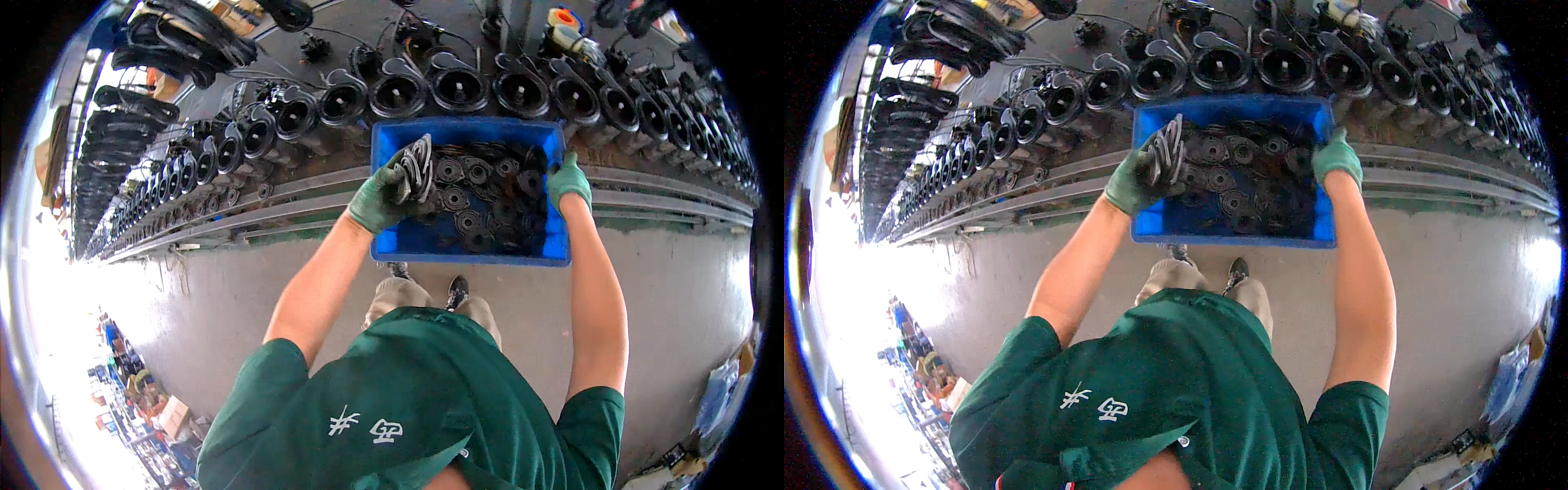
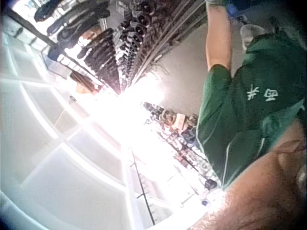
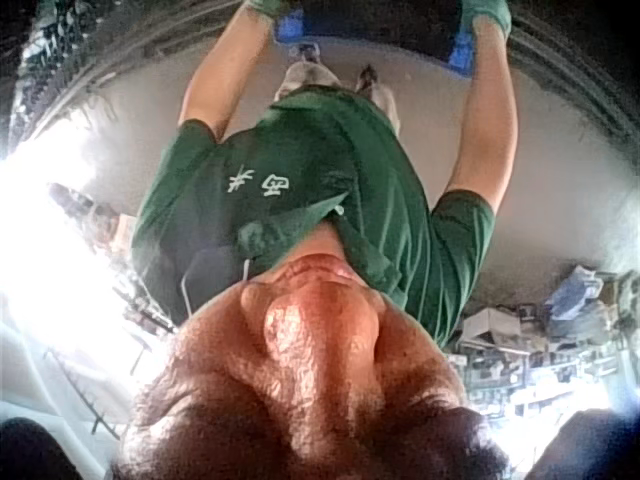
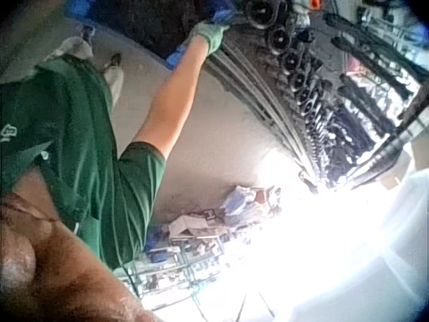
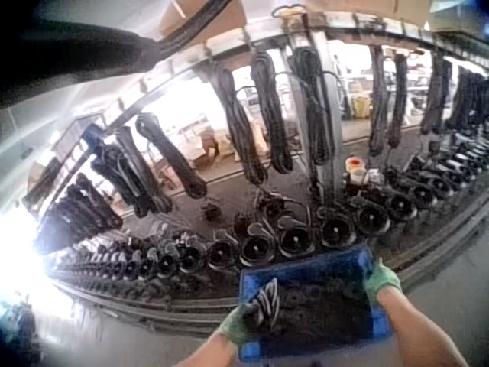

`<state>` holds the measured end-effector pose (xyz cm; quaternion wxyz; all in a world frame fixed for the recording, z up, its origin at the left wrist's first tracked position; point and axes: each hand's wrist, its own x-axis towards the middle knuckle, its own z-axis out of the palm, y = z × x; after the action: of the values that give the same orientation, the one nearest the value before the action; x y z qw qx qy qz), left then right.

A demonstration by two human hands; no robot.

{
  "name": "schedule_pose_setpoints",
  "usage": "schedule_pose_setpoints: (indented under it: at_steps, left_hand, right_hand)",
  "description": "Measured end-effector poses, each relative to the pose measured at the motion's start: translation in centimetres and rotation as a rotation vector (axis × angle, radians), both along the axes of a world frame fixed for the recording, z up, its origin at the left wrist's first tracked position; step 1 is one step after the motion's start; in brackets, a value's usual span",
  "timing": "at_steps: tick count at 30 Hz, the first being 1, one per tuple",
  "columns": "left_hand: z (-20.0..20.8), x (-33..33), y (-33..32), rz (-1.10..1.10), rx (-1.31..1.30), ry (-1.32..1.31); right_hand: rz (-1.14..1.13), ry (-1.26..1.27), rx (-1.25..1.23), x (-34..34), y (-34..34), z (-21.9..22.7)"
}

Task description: The person repeatedly picks small metal parts from a blue bin and places them onto a long metal rack. The person handles the parts one at a time, moving along the rack to distribute them.

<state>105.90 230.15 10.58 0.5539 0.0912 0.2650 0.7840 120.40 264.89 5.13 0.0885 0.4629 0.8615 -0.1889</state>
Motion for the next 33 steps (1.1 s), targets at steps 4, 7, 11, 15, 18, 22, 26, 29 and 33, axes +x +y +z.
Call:
schedule_pose_setpoints:
  at_steps: [4, 7, 11, 15, 18, 22, 26, 29, 33]
  left_hand:
    - [-1.3, 0.8, -1.3, 0.228, -0.087, -0.14]
    - [-2.1, -0.1, -2.7, 0.268, -0.075, -0.278]
    - [-4.0, -2.0, -6.9, 0.379, -0.081, -0.352]
    - [-6.8, -5.2, -12.3, 0.746, -0.369, -0.459]
    - [-14.4, -10.1, -18.9, 0.869, -0.683, -0.366]
    - [-16.9, -15.9, -22.3, 1.025, -0.734, -0.19]
    - [-15.7, -21.2, -23.5, 1.235, -0.985, -0.073]
    - [-15.9, -21.0, -23.3, 1.186, -0.986, -0.077]
    - [-17.9, -20.4, -24.5, 1.256, -1.221, 0.143]
  right_hand:
    - [0.005, 0.018, 0.006, -0.7, -0.5, 0.2]
    - [-0.002, 0.038, 0.031, -0.6, -0.1, -0.7]
    - [0.035, 0.049, 0.068, 0.0, 0.4, -1.4]
    - [0.046, 0.037, 0.148, 1.1, 2.2, -3.7]
    - [0.033, 0.002, 0.111, -0.3, 0.7, -2.4]
    - [0.049, 0.042, 0.132, 0.1, 0.5, -2.1]
    - [0.043, 0.072, 0.113, 0.2, 1.5, -3.5]
    - [-0.003, 0.063, 0.069, 0.5, 0.9, -2.6]
    - [0.019, 0.036, 0.146, 0.8, 2.0, -3.7]
